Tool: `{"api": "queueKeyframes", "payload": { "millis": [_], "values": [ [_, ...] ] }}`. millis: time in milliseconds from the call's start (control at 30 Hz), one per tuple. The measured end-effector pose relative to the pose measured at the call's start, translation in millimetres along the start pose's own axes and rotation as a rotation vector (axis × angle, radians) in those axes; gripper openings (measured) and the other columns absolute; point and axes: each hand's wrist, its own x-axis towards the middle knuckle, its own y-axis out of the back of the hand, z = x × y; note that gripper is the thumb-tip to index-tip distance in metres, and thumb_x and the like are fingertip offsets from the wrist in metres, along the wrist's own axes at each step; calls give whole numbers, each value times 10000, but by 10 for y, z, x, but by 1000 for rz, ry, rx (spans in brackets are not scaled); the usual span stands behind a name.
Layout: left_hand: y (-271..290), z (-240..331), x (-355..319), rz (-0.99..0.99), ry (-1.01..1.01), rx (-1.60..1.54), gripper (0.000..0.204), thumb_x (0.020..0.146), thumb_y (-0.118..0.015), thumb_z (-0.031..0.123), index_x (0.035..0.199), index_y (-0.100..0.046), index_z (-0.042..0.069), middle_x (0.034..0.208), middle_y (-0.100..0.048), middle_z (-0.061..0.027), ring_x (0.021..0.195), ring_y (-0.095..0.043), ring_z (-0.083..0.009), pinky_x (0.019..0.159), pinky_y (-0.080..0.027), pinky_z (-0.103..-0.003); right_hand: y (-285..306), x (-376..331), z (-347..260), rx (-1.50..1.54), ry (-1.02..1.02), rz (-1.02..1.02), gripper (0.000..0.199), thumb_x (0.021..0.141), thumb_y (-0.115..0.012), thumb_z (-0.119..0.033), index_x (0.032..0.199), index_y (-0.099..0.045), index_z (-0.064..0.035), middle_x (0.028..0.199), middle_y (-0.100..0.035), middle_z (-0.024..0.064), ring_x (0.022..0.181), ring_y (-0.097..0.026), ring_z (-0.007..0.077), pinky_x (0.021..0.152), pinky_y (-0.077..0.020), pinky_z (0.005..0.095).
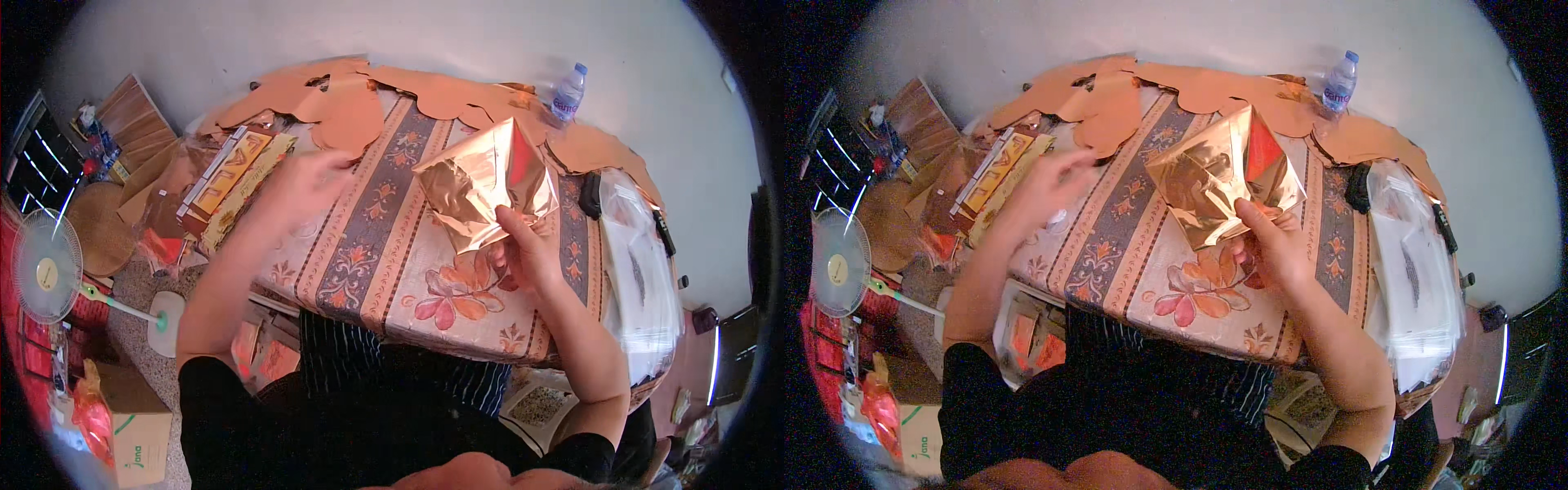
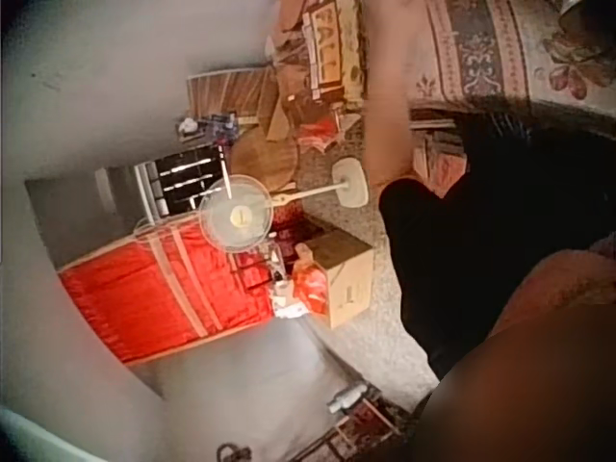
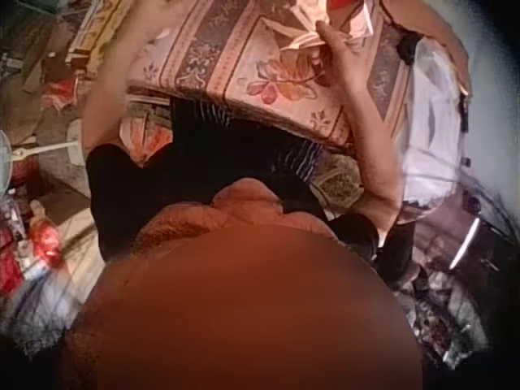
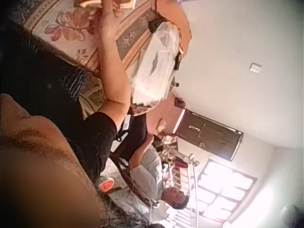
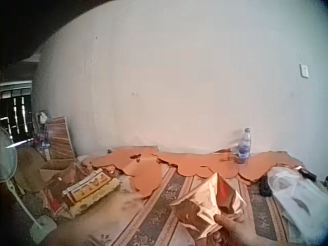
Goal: Folding a copper-colored foil balloon and placing it on a cardboard backing inside a plastic sleeve.
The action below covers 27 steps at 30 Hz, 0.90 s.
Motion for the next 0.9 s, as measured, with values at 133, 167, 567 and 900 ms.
{"api": "queueKeyframes", "payload": {
  "millis": [133,167,567,900],
  "values": [
    [533,-657,195,29,137,397,453,861,-651,272,1243,-577,38,1279,-551,-175,1164,-547,-275,990,-428,-377,-83,-12,-10,-1,60,10,186,932,-605,-208,830,-643,-57,637,-640,38,453,-545,86,425,-429,216],
    [577,-924,203,87,18,506,485,849,-663,292,1258,-567,51,1318,-520,-172,1230,-486,-287,1033,-379,-384,-80,-12,-14,-11,54,14,183,932,-605,-205,827,-643,-59,637,-639,37,453,-545,85,421,-428,218],
    [507,-1428,319,265,-46,148,445,799,-743,208,1173,-574,35,1175,-561,-99,1097,-535,-215,965,-414,-331,-62,10,-4,-42,51,72,75,915,-609,-134,905,-599,-60,615,-600,25,426,-535,96,366,-408,220],
    [528,-1570,390,212,-34,198,552,796,-722,328,1255,-566,64,1307,-521,-150,1241,-470,-274,1036,-363,-355,18,100,2,-18,128,61,115,905,-627,-147,972,-583,-64,675,-616,28,442,-541,95,363,-414,218]
  ]
}}
